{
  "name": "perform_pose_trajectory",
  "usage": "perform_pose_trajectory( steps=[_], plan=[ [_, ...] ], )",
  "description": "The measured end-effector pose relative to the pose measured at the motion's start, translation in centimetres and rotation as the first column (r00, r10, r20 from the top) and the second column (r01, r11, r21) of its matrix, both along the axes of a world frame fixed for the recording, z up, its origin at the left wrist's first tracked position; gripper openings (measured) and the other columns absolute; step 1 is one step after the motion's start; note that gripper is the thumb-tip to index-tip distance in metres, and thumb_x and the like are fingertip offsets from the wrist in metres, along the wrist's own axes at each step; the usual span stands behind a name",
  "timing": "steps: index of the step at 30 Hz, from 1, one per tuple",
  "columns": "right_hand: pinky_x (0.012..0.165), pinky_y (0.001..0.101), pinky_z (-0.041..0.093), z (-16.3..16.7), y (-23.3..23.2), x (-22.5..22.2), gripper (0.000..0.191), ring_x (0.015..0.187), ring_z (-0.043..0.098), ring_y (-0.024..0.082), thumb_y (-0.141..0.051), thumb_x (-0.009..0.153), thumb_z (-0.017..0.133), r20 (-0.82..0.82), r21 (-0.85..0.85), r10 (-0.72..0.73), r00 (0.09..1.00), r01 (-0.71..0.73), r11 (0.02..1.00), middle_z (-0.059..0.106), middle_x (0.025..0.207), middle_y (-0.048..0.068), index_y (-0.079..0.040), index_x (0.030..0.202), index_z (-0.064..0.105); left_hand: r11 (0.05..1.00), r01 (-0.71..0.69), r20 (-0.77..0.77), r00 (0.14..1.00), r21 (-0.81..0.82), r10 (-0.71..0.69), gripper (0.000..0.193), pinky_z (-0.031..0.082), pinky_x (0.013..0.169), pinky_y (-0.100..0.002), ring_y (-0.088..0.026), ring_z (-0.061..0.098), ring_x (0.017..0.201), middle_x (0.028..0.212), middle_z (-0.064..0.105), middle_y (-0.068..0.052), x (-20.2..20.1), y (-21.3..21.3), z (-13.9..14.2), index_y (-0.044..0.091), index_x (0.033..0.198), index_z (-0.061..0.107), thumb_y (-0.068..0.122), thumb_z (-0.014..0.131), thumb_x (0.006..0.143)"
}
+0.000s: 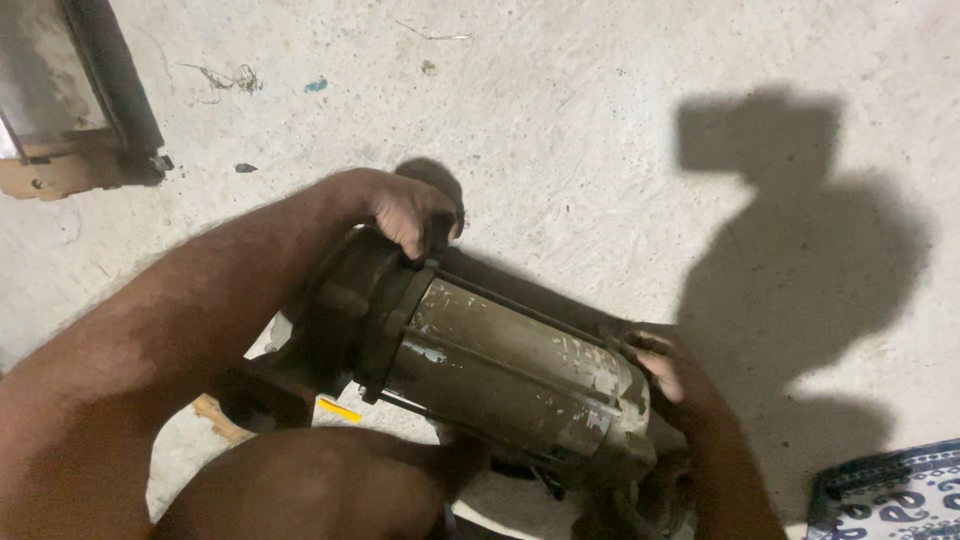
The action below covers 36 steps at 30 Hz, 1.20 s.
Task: The person works on a cylindrical electric motor placed on the floor, using a metal rod and pliers to manipulate components near the end cap. The person rotates the motor to access different sides and continues to adjust parts with the tools.
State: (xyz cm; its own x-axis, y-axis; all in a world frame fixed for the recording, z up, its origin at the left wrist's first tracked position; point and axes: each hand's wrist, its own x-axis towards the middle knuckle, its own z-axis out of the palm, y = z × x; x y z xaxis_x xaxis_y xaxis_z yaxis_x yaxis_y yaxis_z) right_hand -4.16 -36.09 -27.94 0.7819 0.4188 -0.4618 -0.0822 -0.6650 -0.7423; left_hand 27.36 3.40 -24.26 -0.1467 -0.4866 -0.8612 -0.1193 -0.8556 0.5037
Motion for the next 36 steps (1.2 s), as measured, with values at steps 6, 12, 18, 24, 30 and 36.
perform_pose_trajectory(
  steps=[6,12,18,24,30,36],
  plan=[
    [0.090,0.0361,0.060,0.6,0.3,0.3,0.022,0.100,0.072,0.023,-0.020,0.101,0.057,-0.356,0.023,-0.171,0.919,0.191,0.981,0.075,0.110,0.012,-0.008,0.112,0.073,0.994,-0.018,-0.043,0.999,0.107,0.023,0.068,0.057,0.094,-0.051,-0.033,0.068,0.115,0.131,0.069,-0.012,-0.1,-0.2,0.5,0.022,0.132,0.062,0.009,0.079,0.068],
    [0.091,0.0395,0.056,1.9,1.1,0.9,0.031,0.108,0.067,0.029,-0.020,0.101,0.055,-0.406,0.020,-0.355,0.842,0.396,0.918,0.070,0.121,0.019,-0.003,0.124,0.067,0.995,-0.003,-0.053,0.999,0.105,0.008,0.067,0.052,0.100,-0.055,-0.035,0.062,0.125,0.137,0.063,-0.012,0.3,-0.7,1.5,0.022,0.135,0.059,0.011,0.081,0.073],
    [0.089,0.0386,0.059,1.7,0.7,0.6,0.027,0.099,0.071,0.028,-0.018,0.105,0.054,-0.679,-0.142,-0.391,0.622,0.411,0.900,0.075,0.114,0.016,-0.003,0.118,0.071,0.982,0.054,-0.052,0.998,0.183,-0.045,0.063,0.048,0.103,-0.060,-0.036,0.053,0.131,0.148,0.052,-0.010,0.3,-1.1,1.8,0.028,0.140,0.056,0.016,0.077,0.082],
    [0.099,0.0380,0.056,-0.2,0.1,-0.6,0.024,0.108,0.070,0.022,-0.014,0.095,0.064,0.157,0.117,-0.030,0.987,0.012,0.993,0.075,0.115,0.010,-0.003,0.115,0.070,0.991,0.018,-0.037,0.999,0.136,-0.013,0.060,0.052,0.100,-0.059,-0.036,0.061,0.124,0.140,0.062,-0.012,0.1,-1.1,2.4,0.027,0.132,0.058,0.015,0.079,0.077],
    [0.088,0.0404,0.057,-0.7,0.6,-1.1,0.033,0.096,0.069,0.027,-0.027,0.103,0.059,-0.614,-0.063,-0.503,0.608,0.597,0.799,0.075,0.112,0.021,-0.001,0.120,0.072,0.981,0.087,-0.051,0.996,0.176,-0.079,0.061,0.050,0.101,-0.059,-0.036,0.055,0.130,0.146,0.055,-0.010,0.2,-1.5,2.9,0.028,0.135,0.056,0.013,0.076,0.079],
    [0.077,0.0298,0.054,-0.5,0.2,-0.4,0.024,0.086,0.065,0.017,-0.020,0.096,0.060,-0.839,0.033,-0.428,0.336,0.817,0.575,0.072,0.101,0.008,-0.005,0.113,0.069,0.968,0.115,-0.103,0.990,0.225,-0.094,0.064,0.052,0.101,-0.056,-0.036,0.058,0.129,0.147,0.057,-0.010,-0.1,-2.3,2.9,0.029,0.140,0.057,0.007,0.071,0.081]
  ],
)
